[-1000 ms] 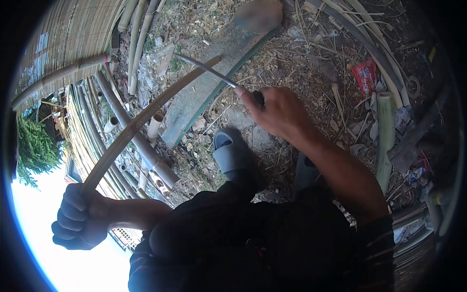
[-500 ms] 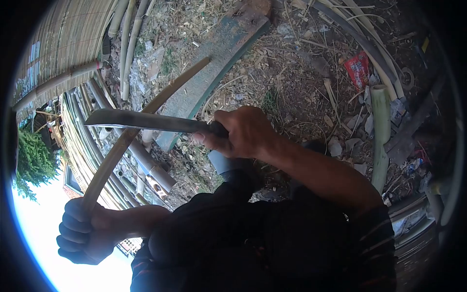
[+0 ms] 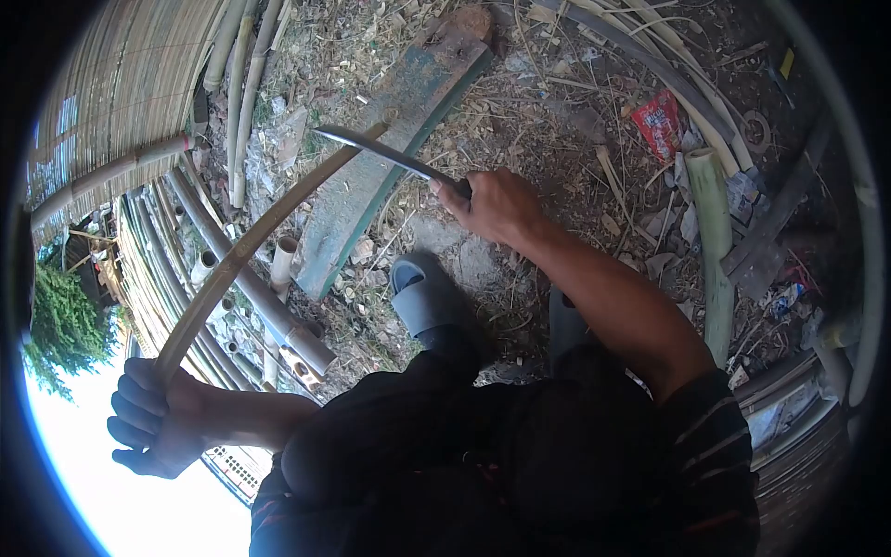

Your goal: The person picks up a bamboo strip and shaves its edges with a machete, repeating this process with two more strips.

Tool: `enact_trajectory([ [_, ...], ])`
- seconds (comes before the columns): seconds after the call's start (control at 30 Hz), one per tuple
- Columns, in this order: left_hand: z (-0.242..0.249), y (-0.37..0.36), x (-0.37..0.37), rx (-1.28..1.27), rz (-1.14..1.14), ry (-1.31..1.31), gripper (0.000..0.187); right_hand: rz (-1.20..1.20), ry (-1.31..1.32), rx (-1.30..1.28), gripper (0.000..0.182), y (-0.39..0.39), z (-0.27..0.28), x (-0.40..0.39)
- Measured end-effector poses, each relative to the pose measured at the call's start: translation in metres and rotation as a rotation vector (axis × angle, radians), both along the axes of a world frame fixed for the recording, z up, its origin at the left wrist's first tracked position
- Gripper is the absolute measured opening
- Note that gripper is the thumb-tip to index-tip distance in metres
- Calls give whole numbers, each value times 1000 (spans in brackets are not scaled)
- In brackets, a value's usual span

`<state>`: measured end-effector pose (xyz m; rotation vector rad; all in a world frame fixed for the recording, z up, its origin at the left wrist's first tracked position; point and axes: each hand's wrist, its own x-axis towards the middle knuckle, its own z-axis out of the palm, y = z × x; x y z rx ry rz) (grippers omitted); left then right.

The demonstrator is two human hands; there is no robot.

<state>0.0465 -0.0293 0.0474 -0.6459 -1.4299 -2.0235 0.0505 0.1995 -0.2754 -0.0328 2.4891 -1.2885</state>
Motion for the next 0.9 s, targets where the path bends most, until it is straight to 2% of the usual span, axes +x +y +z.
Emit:
enact_trajectory([
  [0.03,-2,2,0,-12,105,58,38,-14,-150,18,76,7,-6,-10],
  [0.07,-3,-2,-1,22,59,78,34,-31,-303,26,76,7,-10,-15],
  [0.1,-3,-11,-2,-4,-43,77,32,-28,-290,15,76,4,0,-19],
  [0.17,-8,-14,-3,-136,187,177,39,-3,-220,-62,74,1,40,-14],
  [0.2,-11,-11,-4,-140,190,179,39,27,-115,-166,74,-6,54,-7],
  [0.23,-15,-6,-4,-153,298,205,43,46,-17,-237,71,-9,88,0],
  [0.27,-17,-4,-4,-167,405,227,47,11,216,-397,60,-23,98,14],
  [0.3,-17,-7,-4,-171,413,226,47,109,342,-445,59,-26,115,21],
  [0.37,-15,-15,-5,-134,311,215,52,89,592,-592,59,-36,125,23],
  [0.4,-16,-18,-4,-140,317,209,52,93,584,-598,59,-39,113,19],
  [0.47,-18,-22,-4,-129,193,196,53,96,182,-376,60,-39,81,7],
  [0.57,-19,-27,-5,-136,251,199,54,103,53,-300,62,-31,74,-7],
  [0.6,-18,-26,-8,-150,266,209,54,59,198,-334,65,-32,74,0],
  [0.63,-18,-26,-11,-151,260,192,54,52,182,-332,65,-31,64,3],
  [0.7,-17,-23,-11,-117,210,209,54,108,413,-283,67,-25,25,-1],
  [0.73,-17,-25,-12,-118,223,210,53,72,24,-200,67,-23,6,-11],
  [0.77,-16,-24,-14,-114,211,210,53,16,-205,-143,68,-19,-5,-25],
  [0.87,-12,-22,-20,-155,230,198,53,68,-197,-80,70,-7,-4,-31],
  [0.9,-11,-22,-22,-134,209,189,53,97,-69,-110,72,-5,2,-19],
])
